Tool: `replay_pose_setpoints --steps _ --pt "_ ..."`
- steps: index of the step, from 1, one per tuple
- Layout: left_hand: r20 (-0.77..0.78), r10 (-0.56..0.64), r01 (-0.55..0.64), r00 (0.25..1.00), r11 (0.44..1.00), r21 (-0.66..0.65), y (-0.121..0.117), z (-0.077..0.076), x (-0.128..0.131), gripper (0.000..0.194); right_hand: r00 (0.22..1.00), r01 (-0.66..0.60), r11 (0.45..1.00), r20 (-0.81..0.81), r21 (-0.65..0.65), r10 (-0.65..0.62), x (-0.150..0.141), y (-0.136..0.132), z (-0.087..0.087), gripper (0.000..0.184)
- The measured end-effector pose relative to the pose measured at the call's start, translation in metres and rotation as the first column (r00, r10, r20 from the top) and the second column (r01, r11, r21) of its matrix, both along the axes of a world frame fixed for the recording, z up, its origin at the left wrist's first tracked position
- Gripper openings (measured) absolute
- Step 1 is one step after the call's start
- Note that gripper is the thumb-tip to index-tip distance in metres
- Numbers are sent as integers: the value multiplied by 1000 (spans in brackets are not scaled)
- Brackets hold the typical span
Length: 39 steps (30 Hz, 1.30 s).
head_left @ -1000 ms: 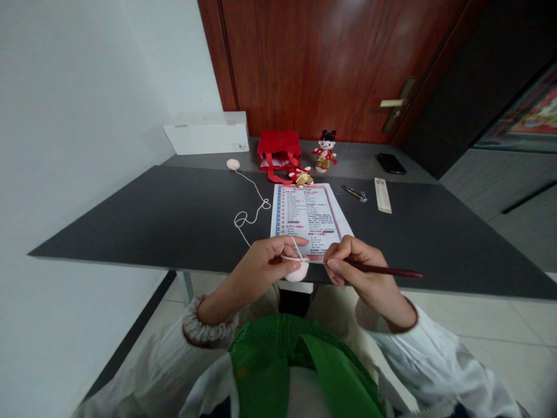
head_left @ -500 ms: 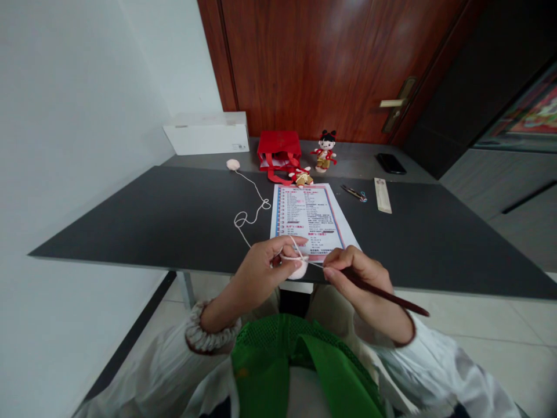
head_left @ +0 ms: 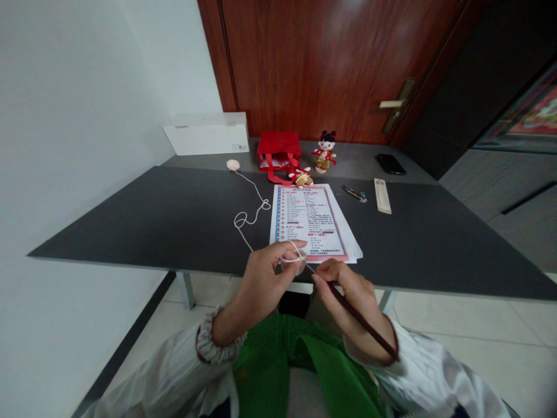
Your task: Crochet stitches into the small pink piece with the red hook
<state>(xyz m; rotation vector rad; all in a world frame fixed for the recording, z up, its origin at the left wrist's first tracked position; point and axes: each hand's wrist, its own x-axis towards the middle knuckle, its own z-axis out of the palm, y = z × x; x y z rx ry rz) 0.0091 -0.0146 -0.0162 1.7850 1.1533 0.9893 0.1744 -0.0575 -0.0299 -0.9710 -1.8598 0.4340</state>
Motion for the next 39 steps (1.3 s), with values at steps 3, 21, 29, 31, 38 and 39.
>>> replay_pose_setpoints --steps 3,21,29,31,38,39 --pt "-26 28 -27 999 998 49 -3 1 2 11 1000 22 1000 8 13 -22 -3 1 -6 13" --pt "547 74 242 834 842 -483 0 -19 9 44 952 -103 849 300 519 -67 10 29 -46 21" --pt "360 84 31 929 953 -303 1 -23 6 27 975 -32 999 -219 17 35 -5 18 -36 11" --pt "308 73 4 949 970 -243 2 -22 2 7 919 -78 984 -394 -163 7 0 18 -31 10" --pt "187 37 -12 982 991 -131 3 -14 0 12 961 -111 985 -265 -128 74 14 17 -24 10" --pt "179 44 -22 983 992 -125 2 -13 0 12 977 -133 989 -175 -64 120 14 16 -24 11"
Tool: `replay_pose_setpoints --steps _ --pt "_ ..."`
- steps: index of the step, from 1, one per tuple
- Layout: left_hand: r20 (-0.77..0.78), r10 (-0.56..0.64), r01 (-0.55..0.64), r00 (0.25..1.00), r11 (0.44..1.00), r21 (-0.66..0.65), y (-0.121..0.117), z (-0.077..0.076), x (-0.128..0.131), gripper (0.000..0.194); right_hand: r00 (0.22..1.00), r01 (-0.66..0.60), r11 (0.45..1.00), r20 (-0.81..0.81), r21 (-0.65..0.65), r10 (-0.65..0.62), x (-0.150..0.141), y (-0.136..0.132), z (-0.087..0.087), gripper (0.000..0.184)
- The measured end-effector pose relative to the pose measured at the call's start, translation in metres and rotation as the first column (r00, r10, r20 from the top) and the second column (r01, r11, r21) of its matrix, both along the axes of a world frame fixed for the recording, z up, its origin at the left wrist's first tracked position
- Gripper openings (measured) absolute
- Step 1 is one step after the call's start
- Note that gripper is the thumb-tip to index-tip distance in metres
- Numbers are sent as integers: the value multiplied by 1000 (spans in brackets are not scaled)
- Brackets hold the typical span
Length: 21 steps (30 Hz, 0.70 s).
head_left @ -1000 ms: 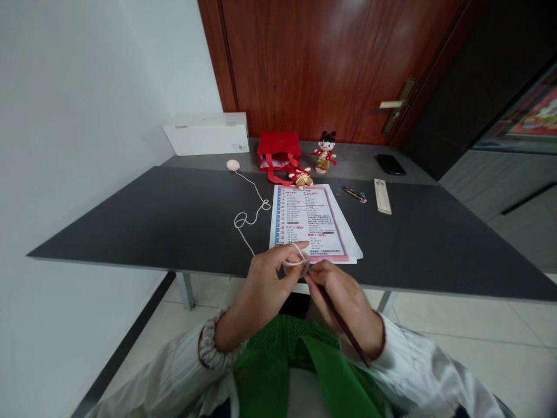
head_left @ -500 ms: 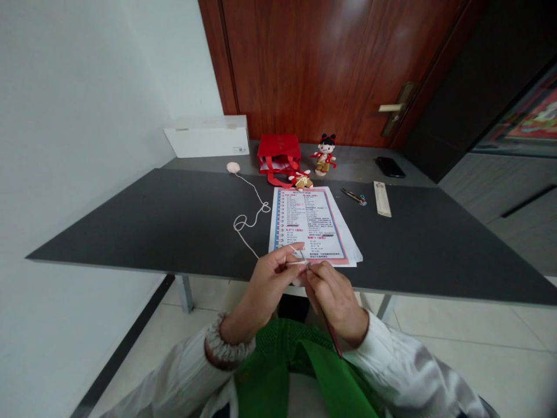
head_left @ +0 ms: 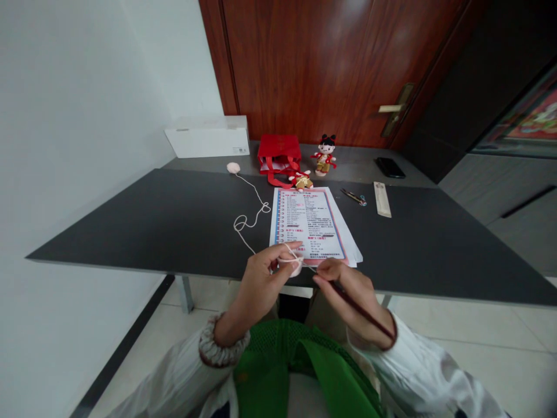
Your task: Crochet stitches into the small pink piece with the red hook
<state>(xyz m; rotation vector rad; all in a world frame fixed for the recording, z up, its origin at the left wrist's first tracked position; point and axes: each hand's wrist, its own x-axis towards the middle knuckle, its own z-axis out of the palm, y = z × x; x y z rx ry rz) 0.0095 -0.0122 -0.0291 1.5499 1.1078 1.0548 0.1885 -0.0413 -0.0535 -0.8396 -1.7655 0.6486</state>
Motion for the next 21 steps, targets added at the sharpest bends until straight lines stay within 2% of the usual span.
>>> replay_pose_setpoints --steps 2,3,5,7,8,10,13,15,17,18,19,21 --pt "-17 10 -10 1000 1000 15 0 1 0 12 995 -45 996 97 74 38 0 -2 1 12" --pt "-23 11 -10 1000 1000 24 -1 1 0 12 996 -34 998 80 53 30 -1 -3 2 12" --pt "-28 0 1 1000 999 39 -1 1 0 11 998 43 995 -44 -87 -47 -2 -4 3 12" --pt "-32 -19 21 999 999 50 -1 0 -1 10 981 82 966 -151 -246 -122 -2 -5 3 15" --pt "-36 -26 28 999 998 53 -1 0 -1 10 975 85 955 -173 -284 -139 -2 -5 3 17" --pt "-51 -39 42 998 997 58 1 -1 -3 11 986 55 970 -141 -236 -90 1 -6 4 14" --pt "-71 -96 99 993 994 43 3 0 -7 12 997 -73 996 22 -42 74 9 -5 7 11" --pt "-58 -152 152 987 988 -3 4 1 -10 10 990 -133 990 47 -35 135 15 -2 10 12" --pt "-12 -197 196 980 978 -69 5 2 -12 7 985 -163 972 -88 -168 150 19 4 11 12" --pt "21 -217 218 976 971 -103 5 3 -12 6 968 -205 945 -198 -255 156 19 7 11 12" --pt "59 -237 243 970 961 -136 5 4 -12 5 930 -283 898 -326 -337 171 19 11 9 14" --pt "134 -267 289 954 939 -185 4 6 -11 4 793 -491 780 -568 -387 218 14 17 5 17"
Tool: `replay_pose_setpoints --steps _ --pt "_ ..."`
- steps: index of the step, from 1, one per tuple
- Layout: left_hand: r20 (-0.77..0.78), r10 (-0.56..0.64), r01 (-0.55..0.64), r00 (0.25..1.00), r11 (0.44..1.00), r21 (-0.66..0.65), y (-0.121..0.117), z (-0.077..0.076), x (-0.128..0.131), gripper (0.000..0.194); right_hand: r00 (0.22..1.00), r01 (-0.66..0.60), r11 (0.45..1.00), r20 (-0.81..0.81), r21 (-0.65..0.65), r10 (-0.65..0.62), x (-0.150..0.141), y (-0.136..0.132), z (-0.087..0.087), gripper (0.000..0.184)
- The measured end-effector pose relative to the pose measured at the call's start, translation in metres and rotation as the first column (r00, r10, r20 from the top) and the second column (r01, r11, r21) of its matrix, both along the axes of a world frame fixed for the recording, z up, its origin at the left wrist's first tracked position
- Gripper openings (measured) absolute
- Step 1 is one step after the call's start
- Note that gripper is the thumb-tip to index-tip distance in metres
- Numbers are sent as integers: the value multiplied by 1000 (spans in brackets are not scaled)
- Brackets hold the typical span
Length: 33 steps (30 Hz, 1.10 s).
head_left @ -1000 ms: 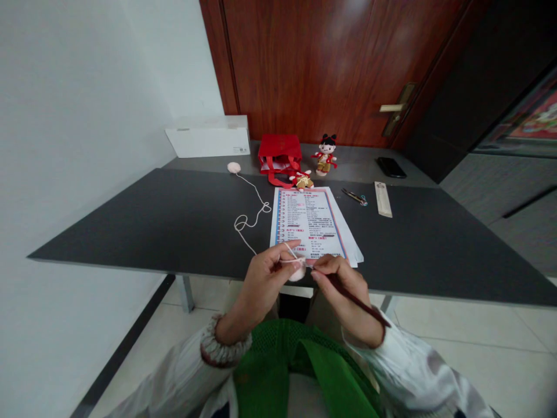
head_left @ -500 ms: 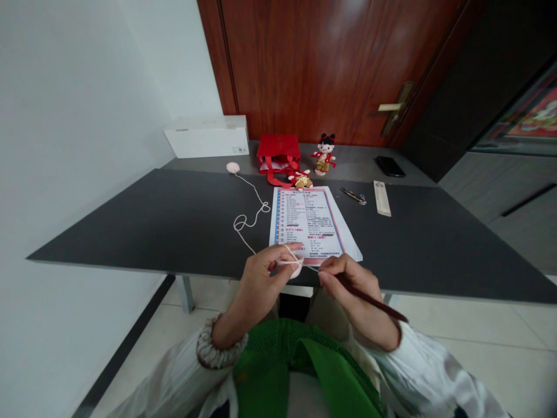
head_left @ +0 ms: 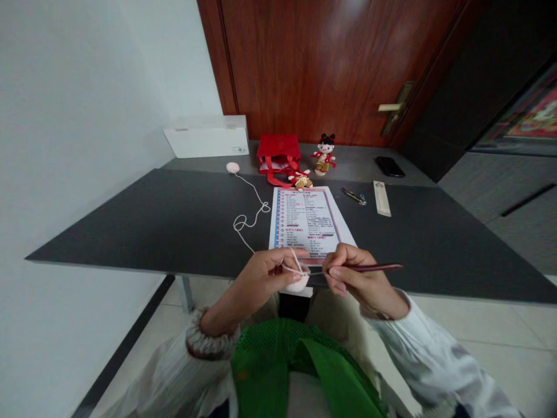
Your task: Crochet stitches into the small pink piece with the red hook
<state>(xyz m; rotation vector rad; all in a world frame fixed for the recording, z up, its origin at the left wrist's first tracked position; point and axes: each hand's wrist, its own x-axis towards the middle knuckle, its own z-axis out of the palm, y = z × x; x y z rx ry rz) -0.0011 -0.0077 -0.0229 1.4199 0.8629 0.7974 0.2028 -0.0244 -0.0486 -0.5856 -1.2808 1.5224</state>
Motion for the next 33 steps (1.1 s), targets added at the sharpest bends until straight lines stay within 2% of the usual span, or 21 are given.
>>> replay_pose_setpoints --steps 2,4,6,8,9,11,13,14,16,17,18,19,20,21,23,24,25,28,33 --pt "45 -5 7 999 1000 -31 0 0 1 6 989 -40 990 -143 -138 20 -9 3 -6 20" --pt "63 15 -13 998 1000 -28 0 -2 3 7 979 -26 983 -201 -180 -11 -20 2 -13 23" --pt "64 50 -49 997 999 -20 0 -6 5 8 981 75 988 -166 -134 -97 -29 -2 -18 23" --pt "79 89 -87 993 996 -37 -1 -11 9 5 963 270 963 -26 21 -269 -35 -8 -21 20" --pt "96 111 -105 989 993 -60 -1 -13 10 2 928 355 923 63 146 -367 -36 -11 -22 17" --pt "141 159 -142 977 982 -122 -2 -17 15 22 815 397 799 228 451 -533 -38 -15 -23 12" --pt "172 204 -176 964 971 -164 -3 -18 18 41 679 289 625 305 726 -668 -38 -16 -26 14" --pt "183 218 -187 958 967 -173 -3 -18 19 46 618 220 529 303 819 -726 -38 -15 -28 15" --pt "208 210 -173 955 968 -184 -3 -17 19 45 538 141 364 237 921 -809 -37 -12 -32 17" --pt "222 193 -150 956 969 -197 -3 -16 18 42 541 129 314 199 940 -817 -36 -9 -34 17" --pt "237 172 -120 956 968 -220 -2 -15 16 40 573 134 309 181 942 -799 -36 -7 -35 18" --pt "254 151 -85 955 964 -253 -2 -15 14 39 631 154 348 179 925 -755 -36 -6 -35 18" --pt "275 133 -50 952 956 -291 -1 -14 12 38 697 191 433 189 881 -691 -35 -5 -34 18" --pt "298 123 -19 947 945 -327 -1 -14 10 38 763 237 544 191 805 -617 -35 -5 -32 16" --pt "343 106 30 933 929 -368 1 -13 6 39 871 306 765 158 567 -465 -33 -6 -26 12" --pt "357 91 50 929 929 -367 2 -13 4 39 906 313 839 126 445 -404 -31 -7 -23 11" --pt "362 74 66 929 931 -359 3 -13 3 38 930 301 888 97 347 -353 -29 -8 -20 11" --pt "330 18 98 944 938 -332 7 -11 1 38 966 226 950 77 215 -248 -18 -8 -12 10" --pt "291 -63 163 955 928 -335 10 -6 0 40 968 177 951 128 255 -214 0 -4 -3 9"
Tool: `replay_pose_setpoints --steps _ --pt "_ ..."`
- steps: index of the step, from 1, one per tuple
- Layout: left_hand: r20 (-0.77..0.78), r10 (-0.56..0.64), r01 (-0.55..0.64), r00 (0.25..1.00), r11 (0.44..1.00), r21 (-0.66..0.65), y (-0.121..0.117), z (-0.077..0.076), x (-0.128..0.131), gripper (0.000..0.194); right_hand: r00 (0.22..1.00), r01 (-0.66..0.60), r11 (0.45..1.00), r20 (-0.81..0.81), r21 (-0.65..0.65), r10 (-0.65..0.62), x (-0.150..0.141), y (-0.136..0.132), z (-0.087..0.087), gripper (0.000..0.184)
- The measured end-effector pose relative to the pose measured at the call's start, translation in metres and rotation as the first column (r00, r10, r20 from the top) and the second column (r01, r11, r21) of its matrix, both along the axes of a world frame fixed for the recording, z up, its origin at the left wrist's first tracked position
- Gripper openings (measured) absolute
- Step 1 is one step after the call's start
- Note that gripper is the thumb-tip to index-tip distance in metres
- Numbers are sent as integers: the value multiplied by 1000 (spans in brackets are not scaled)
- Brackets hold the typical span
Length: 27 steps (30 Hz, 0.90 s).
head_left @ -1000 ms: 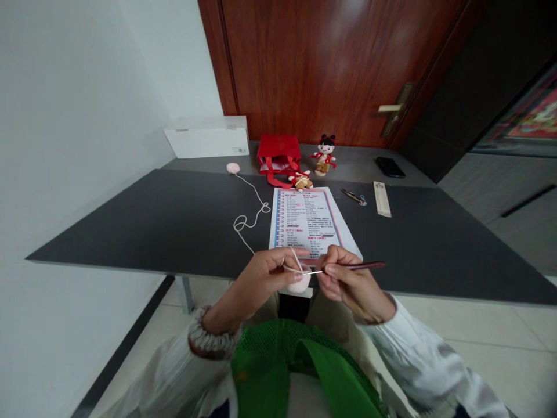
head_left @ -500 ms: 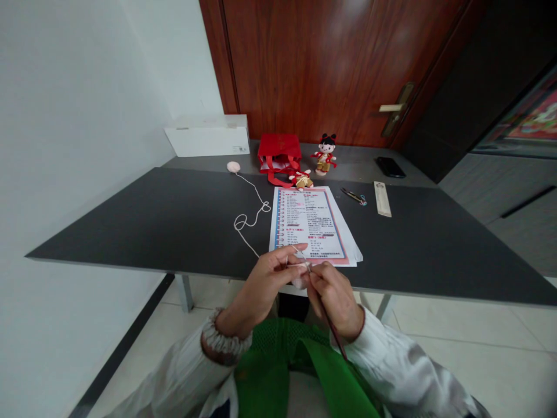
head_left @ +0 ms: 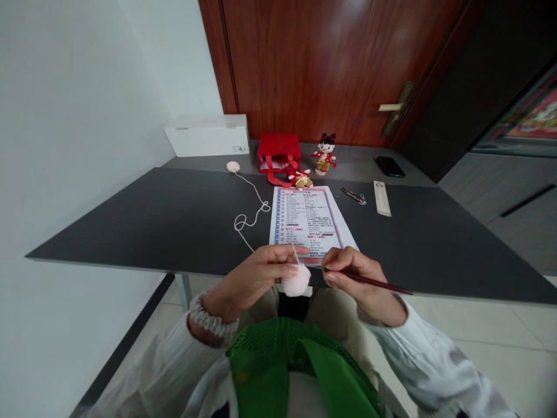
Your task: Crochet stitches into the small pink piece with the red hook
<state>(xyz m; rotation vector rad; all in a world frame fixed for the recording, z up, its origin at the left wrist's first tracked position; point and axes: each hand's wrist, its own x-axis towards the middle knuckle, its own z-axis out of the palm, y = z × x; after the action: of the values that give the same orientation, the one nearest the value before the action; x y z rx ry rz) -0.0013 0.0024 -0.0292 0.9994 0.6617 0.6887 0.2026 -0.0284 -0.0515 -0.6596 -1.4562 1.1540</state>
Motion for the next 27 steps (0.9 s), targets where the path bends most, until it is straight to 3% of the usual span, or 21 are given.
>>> replay_pose_setpoints --steps 7,16,22,27 --pt "20 -153 154 988 988 -10 5 4 -4 40 996 -63 998 68 10 62 7 2 15 11" --pt "-25 -211 211 977 977 -9 6 15 -9 32 978 -179 976 -133 -127 162 1 1 14 14" --pt "-13 -265 263 964 962 -72 5 19 -11 34 993 -112 993 42 -24 113 8 1 24 11" --pt "-37 -315 310 949 947 -87 10 19 -13 35 978 -182 983 100 -2 181 15 4 29 9"
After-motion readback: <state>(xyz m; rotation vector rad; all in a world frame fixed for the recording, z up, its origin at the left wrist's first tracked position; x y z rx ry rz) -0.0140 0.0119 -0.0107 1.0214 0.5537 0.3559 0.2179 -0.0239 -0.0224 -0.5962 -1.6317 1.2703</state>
